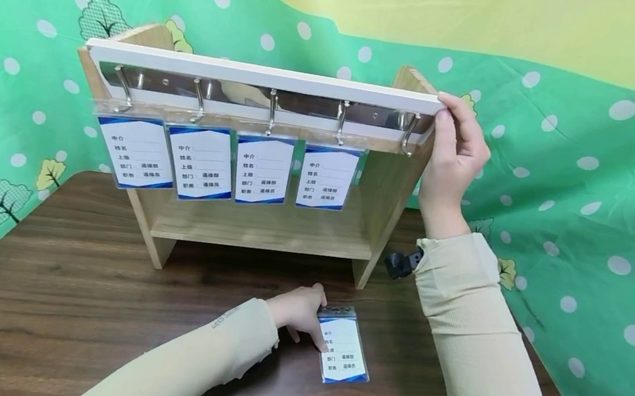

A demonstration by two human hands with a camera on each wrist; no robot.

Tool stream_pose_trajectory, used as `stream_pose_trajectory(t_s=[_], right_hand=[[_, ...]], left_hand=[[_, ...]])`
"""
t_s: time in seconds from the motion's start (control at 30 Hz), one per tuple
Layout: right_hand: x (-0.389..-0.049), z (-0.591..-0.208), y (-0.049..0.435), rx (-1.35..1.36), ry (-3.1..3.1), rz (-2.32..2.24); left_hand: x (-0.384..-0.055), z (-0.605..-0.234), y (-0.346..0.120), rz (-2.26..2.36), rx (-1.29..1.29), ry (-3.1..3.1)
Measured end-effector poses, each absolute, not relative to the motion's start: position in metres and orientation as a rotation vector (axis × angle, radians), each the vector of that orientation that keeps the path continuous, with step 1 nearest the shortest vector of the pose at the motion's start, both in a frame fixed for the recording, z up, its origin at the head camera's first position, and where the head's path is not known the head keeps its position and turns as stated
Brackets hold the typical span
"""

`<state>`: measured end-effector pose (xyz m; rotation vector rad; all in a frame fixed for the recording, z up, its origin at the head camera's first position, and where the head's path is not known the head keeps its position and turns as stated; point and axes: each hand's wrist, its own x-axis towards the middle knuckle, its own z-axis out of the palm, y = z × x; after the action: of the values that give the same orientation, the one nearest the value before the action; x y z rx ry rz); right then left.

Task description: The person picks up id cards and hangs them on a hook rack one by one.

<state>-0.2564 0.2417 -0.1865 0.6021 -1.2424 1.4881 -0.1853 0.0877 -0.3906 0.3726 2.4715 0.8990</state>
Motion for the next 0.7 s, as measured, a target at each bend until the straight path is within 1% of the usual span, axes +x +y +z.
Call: stream_pose_trajectory(t_s=[0.23, 0.53, 0.7], right_hand=[[-0.257, -0.188, 0.242, 0.596, -1.269, 1.479], [-0.257, -0.187, 0.242, 0.587, -1.257, 1.485], [-0.256, -0.187, 0.242, 0.585, -1.254, 1.484]], left_hand=[[-0.176, -0.394, 0.083, 0.915, 0.430, 2.557], [-0.172, -0.393, 0.083, 0.783, 0.606, 2.683], [-0.173, -0.394, 0.079, 0.924, 0.586, 2.594]])
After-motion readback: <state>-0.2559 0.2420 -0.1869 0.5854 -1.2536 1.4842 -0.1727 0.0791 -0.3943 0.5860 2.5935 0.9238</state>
